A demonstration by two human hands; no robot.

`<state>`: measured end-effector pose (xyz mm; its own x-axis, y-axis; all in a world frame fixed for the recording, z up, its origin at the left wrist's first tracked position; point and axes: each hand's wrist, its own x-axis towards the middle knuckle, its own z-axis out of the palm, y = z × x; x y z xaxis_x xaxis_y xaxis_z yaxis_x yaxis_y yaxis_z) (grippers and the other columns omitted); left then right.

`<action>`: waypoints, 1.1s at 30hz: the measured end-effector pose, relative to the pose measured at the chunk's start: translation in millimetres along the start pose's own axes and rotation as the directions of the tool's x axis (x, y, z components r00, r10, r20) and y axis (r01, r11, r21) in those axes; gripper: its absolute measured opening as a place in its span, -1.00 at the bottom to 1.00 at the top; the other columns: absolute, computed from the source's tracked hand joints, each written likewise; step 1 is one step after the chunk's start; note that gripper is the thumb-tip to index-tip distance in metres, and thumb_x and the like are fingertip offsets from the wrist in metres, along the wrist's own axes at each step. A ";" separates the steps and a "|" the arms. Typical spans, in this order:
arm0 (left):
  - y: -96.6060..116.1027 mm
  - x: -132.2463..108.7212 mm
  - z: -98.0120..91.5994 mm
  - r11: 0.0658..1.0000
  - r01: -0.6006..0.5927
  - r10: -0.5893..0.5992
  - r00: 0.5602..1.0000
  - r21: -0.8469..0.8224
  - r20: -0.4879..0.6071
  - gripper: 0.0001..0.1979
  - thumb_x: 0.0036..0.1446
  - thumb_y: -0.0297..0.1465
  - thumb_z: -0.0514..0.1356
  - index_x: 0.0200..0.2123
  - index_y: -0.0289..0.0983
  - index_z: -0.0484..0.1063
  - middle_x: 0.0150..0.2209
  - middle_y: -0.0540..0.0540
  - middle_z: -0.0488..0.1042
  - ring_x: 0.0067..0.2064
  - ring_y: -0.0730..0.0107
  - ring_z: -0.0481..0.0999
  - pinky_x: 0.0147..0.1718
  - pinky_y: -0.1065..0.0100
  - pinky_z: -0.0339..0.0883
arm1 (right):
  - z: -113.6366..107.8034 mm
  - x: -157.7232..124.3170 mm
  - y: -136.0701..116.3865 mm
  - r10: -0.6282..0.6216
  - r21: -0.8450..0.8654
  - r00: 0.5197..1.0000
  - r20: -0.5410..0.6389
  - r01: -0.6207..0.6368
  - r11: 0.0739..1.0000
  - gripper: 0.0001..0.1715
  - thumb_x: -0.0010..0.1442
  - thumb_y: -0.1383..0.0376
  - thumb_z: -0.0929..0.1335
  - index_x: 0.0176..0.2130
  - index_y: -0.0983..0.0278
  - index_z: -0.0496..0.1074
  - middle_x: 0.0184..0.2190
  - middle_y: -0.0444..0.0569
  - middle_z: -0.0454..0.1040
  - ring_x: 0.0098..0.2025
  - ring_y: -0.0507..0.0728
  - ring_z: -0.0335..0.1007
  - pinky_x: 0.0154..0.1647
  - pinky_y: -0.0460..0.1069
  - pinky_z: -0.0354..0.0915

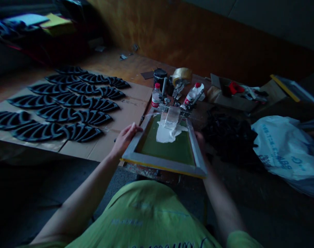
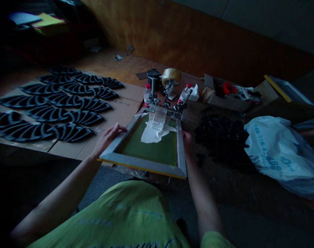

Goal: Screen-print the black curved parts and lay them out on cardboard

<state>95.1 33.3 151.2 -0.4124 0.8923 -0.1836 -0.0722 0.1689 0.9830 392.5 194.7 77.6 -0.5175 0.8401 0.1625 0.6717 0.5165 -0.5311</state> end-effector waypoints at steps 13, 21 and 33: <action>-115.4 6.0 -4.7 0.973 0.228 -0.229 0.972 0.032 0.049 -0.18 -0.01 -0.09 0.27 0.29 -0.22 0.18 -0.33 -0.04 0.51 -0.41 0.40 0.48 -0.46 0.44 0.32 | 31.6 13.3 -88.0 -0.260 -0.292 0.941 0.217 0.317 0.902 -0.93 0.19 0.34 0.36 -0.34 0.30 0.44 -0.34 0.07 0.47 -0.17 0.21 0.29 -0.16 0.06 0.23; -118.5 5.8 -4.0 0.969 0.248 -0.248 0.968 0.003 0.031 -0.22 -0.03 -0.07 0.29 0.24 -0.25 0.26 -0.23 -0.12 0.55 -0.33 0.33 0.53 -0.40 0.40 0.38 | 11.4 -13.2 -82.2 -0.511 -0.138 0.768 0.387 0.596 0.791 -0.89 0.12 0.44 0.33 -0.36 0.27 0.46 -0.37 -0.01 0.48 -0.23 0.16 0.28 -0.24 0.02 0.13; -95.6 -0.2 -5.6 0.965 0.264 -0.264 0.963 0.012 0.049 -0.24 -0.02 -0.10 0.30 0.24 -0.22 0.25 -0.32 -0.07 0.53 -0.37 0.34 0.54 -0.43 0.40 0.40 | 24.1 0.3 -86.4 -0.343 -0.111 0.935 0.093 0.352 0.929 -0.73 0.18 0.24 0.41 -0.09 0.22 0.47 -0.24 -0.02 0.54 -0.17 0.16 0.39 -0.14 0.02 0.27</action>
<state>97.0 14.6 57.3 -0.3339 0.8355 -0.4364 -0.1675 0.4031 0.8997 321.5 146.4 103.5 -0.7633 0.5929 0.2568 0.5009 0.7940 -0.3444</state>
